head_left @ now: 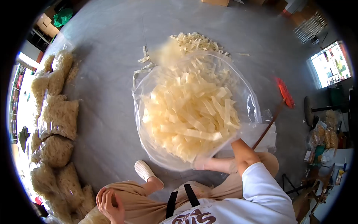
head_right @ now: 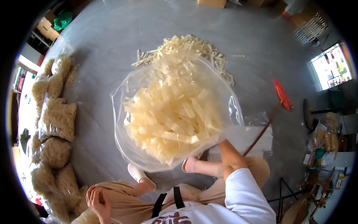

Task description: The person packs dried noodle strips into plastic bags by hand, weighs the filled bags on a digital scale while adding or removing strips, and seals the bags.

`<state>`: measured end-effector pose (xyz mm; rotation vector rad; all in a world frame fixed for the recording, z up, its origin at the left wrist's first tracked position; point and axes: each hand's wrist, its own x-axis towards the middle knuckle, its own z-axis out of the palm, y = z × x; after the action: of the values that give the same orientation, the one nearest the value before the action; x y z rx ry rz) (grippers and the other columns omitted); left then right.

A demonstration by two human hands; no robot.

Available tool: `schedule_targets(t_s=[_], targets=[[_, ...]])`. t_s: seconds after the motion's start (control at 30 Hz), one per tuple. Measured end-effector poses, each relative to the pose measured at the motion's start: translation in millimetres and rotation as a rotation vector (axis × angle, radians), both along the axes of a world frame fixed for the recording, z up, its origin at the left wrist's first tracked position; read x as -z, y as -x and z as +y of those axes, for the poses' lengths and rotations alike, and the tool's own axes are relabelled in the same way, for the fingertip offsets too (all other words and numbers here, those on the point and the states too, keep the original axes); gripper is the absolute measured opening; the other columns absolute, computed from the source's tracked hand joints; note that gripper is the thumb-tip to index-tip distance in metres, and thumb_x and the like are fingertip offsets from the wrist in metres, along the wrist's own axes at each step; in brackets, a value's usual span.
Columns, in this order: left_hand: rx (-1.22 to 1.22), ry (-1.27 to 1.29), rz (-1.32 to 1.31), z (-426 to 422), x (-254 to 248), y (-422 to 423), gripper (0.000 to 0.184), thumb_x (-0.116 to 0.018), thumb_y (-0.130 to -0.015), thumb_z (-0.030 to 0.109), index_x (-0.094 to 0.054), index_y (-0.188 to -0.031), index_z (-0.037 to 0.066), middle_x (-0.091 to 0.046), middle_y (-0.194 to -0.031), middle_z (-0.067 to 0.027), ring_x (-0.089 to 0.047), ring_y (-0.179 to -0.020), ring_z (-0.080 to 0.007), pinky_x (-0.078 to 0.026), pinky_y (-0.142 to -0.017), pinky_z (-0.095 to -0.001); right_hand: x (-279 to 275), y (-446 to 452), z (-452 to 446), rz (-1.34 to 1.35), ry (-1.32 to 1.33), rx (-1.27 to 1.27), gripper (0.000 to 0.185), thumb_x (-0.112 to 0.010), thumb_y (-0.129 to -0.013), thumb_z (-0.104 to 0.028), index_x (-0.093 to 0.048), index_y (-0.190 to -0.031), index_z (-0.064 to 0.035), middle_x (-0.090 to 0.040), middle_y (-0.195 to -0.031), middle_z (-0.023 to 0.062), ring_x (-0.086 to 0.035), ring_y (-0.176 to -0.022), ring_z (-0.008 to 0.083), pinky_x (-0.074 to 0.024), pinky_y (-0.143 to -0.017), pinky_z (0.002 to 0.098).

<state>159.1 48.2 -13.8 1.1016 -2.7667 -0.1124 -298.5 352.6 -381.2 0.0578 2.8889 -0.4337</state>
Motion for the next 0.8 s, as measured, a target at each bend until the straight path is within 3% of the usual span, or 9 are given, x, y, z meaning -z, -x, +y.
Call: schedule_targets(t_s=[0.17,0.43,0.73,0.8], targets=[[0.012,-0.016,0.000,-1,-20,20,0.012,-0.063,-0.079,0.011,-0.069,-0.088,0.004,-0.067,-0.091,-0.0110,-0.061,-0.093,-0.0328,-0.047,-0.086,-0.0411,29,9,15,-0.204,-0.167,-0.092,0.024,-0.061,-0.080,-0.017,-0.063,-0.098,-0.0012,-0.064,-0.089,0.0159,-0.058,-0.082,0.0326,-0.0458,-0.072,0.0414],[-0.006,-0.003,0.012,1,-23,26,0.010,-0.063,-0.079,0.008,-0.068,-0.086,0.003,-0.067,-0.089,-0.0113,-0.062,-0.090,-0.0321,-0.048,-0.083,-0.0410,22,36,31,-0.249,-0.102,-0.235,0.023,-0.061,-0.081,-0.019,-0.063,-0.096,-0.0015,-0.064,-0.085,0.0119,-0.059,-0.074,0.0256,-0.0472,-0.066,0.0376],[0.061,0.051,0.029,8,-16,-3,0.013,-0.062,-0.078,0.011,-0.067,-0.088,0.004,-0.067,-0.094,-0.0094,-0.061,-0.095,-0.0298,-0.045,-0.088,-0.0414,-103,149,-14,0.173,0.423,-0.527,0.023,-0.062,-0.082,-0.022,-0.064,-0.094,-0.0020,-0.065,-0.081,0.0075,-0.059,-0.066,0.0178,-0.0487,-0.058,0.0334],[0.002,0.018,0.108,11,-6,-9,0.014,-0.059,-0.073,0.009,-0.063,-0.084,0.001,-0.065,-0.087,-0.0114,-0.058,-0.096,-0.0311,-0.042,-0.088,-0.0419,-174,157,-35,0.053,0.314,-0.299,0.022,-0.066,-0.082,-0.021,-0.064,-0.096,-0.0037,-0.066,-0.087,0.0034,-0.061,-0.069,0.0150,-0.0510,-0.057,0.0319]])
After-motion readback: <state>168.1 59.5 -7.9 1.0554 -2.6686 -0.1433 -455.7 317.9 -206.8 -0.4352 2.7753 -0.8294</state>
